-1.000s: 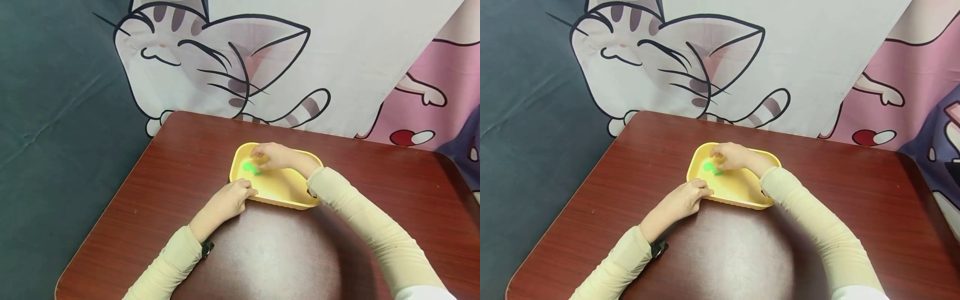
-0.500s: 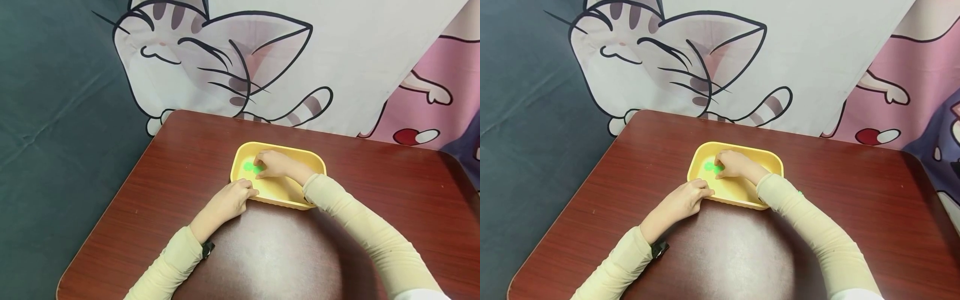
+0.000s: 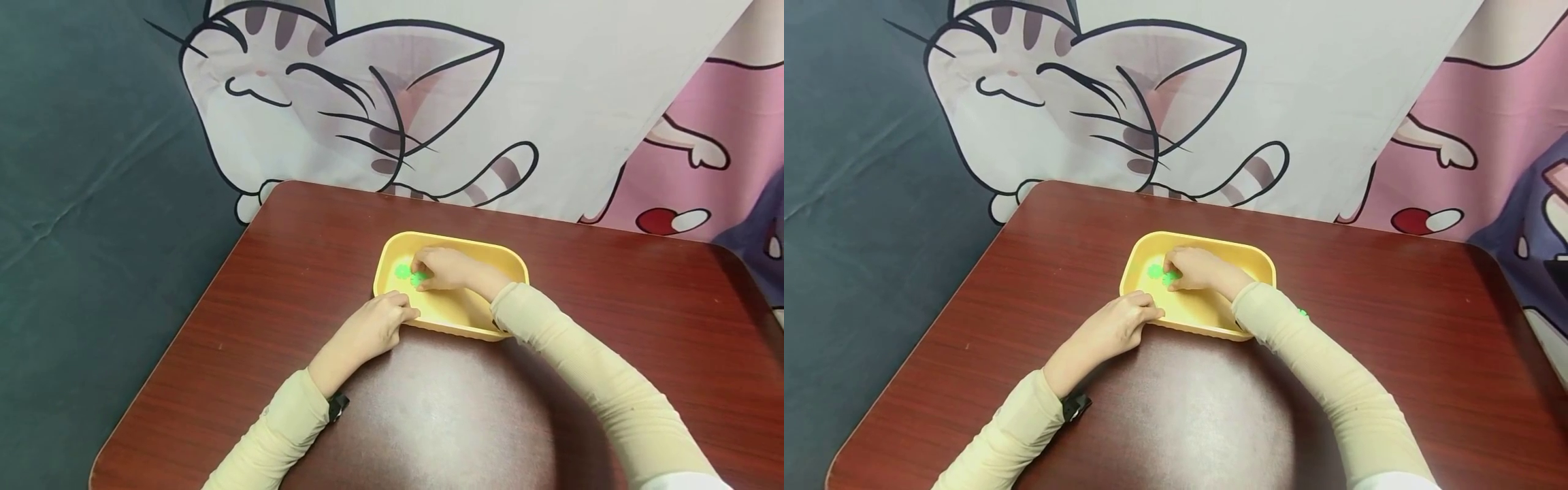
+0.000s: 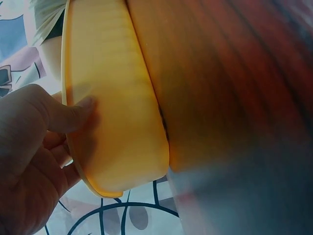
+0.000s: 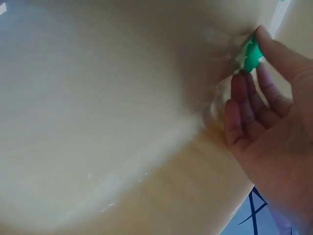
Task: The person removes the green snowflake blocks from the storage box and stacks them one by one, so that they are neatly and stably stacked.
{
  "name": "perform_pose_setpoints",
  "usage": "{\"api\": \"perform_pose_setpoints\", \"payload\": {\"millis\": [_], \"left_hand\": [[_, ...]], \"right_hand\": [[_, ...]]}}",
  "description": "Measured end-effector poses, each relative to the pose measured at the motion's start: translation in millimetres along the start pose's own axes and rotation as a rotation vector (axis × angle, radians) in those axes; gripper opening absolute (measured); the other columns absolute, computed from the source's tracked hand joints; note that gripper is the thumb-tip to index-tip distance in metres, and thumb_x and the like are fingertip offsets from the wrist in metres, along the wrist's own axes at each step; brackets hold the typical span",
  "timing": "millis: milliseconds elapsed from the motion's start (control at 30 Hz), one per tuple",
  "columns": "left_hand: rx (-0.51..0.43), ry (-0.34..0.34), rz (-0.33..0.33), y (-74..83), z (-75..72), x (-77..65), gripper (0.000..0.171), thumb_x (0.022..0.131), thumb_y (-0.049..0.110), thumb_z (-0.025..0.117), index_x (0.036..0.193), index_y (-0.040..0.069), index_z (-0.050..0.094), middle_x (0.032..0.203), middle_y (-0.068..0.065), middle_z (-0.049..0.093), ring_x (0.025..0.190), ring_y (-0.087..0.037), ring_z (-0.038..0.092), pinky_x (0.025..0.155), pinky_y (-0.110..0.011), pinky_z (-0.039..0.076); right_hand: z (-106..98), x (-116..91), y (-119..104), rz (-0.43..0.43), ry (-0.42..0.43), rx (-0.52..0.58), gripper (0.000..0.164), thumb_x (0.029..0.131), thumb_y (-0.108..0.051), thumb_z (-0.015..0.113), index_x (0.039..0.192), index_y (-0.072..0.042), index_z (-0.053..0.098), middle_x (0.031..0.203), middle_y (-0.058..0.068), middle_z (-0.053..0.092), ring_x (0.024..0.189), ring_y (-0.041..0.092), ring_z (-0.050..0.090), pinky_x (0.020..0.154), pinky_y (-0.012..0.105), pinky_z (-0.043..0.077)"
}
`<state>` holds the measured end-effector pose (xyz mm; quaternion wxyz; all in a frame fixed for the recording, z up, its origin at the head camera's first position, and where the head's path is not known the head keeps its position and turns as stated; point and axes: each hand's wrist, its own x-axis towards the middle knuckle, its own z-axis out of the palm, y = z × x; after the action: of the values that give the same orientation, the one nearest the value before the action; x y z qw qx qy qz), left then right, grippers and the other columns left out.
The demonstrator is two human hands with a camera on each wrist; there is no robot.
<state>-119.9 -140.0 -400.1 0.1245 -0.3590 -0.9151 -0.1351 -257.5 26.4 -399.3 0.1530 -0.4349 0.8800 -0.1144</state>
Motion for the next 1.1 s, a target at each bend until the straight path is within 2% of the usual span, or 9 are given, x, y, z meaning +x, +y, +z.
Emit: {"api": "perform_pose_setpoints", "payload": {"millis": [200, 400, 600, 833, 967, 1100], "left_hand": [[0.004, 0.002, -0.001, 0.3, -0.9, -1.4, 0.034, 0.068, -0.011, 0.059, 0.088, 0.013, 0.072, 0.075, 0.000, 0.055, 0.074, -0.015, 0.057, 0.066, -0.025, 0.048], [0.009, 0.010, -0.002, -0.2, -0.9, -1.9, 0.034, 0.067, -0.011, 0.058, 0.087, 0.013, 0.072, 0.074, 0.000, 0.055, 0.073, -0.016, 0.057, 0.065, -0.025, 0.048], [-0.006, 0.009, -0.004, -0.3, -1.0, -1.6, 0.034, 0.068, -0.011, 0.060, 0.089, 0.012, 0.073, 0.076, 0.000, 0.056, 0.074, -0.016, 0.057, 0.067, -0.025, 0.048], [-0.008, 0.002, 0.007, -0.4, -0.5, 0.6, 0.036, 0.066, -0.012, 0.057, 0.088, 0.012, 0.072, 0.074, 0.000, 0.055, 0.072, -0.016, 0.057, 0.064, -0.025, 0.047], [-0.029, -0.015, -0.003, -0.5, -0.8, 0.3, 0.037, 0.066, -0.013, 0.056, 0.088, 0.012, 0.072, 0.074, 0.000, 0.054, 0.072, -0.016, 0.057, 0.064, -0.025, 0.047], [-0.028, -0.013, -0.010, 0.0, -1.8, 0.2, 0.036, 0.068, -0.012, 0.057, 0.090, 0.012, 0.073, 0.075, 0.000, 0.055, 0.074, -0.016, 0.057, 0.065, -0.025, 0.048]], "right_hand": [[-2, 3, 2, -0.054, 0.016, -0.031, 0.027, 0.078, -0.021, 0.072, 0.101, -0.008, 0.065, 0.094, 0.002, 0.062, 0.083, 0.016, 0.055, 0.077, 0.031, 0.046], [-5, 8, 6, -0.086, -0.008, -0.079, 0.032, 0.074, -0.021, 0.071, 0.100, -0.005, 0.067, 0.093, 0.004, 0.064, 0.080, 0.015, 0.055, 0.075, 0.029, 0.047], [-16, 7, 10, -0.136, -0.013, 0.019, 0.028, 0.073, -0.020, 0.071, 0.097, -0.004, 0.068, 0.088, 0.004, 0.066, 0.079, 0.015, 0.061, 0.072, 0.027, 0.050], [-45, -11, 10, -0.190, 0.029, 0.027, 0.027, 0.074, -0.018, 0.068, 0.098, -0.005, 0.068, 0.091, 0.004, 0.066, 0.080, 0.016, 0.063, 0.073, 0.027, 0.051], [-64, -28, 5, -0.194, 0.039, 0.025, 0.027, 0.075, -0.017, 0.067, 0.100, -0.006, 0.068, 0.094, 0.003, 0.065, 0.081, 0.016, 0.063, 0.073, 0.029, 0.051], [-76, -48, 6, -0.187, 0.041, -0.010, 0.026, 0.076, -0.019, 0.067, 0.100, -0.006, 0.067, 0.094, 0.002, 0.064, 0.082, 0.015, 0.062, 0.074, 0.030, 0.051]]}}
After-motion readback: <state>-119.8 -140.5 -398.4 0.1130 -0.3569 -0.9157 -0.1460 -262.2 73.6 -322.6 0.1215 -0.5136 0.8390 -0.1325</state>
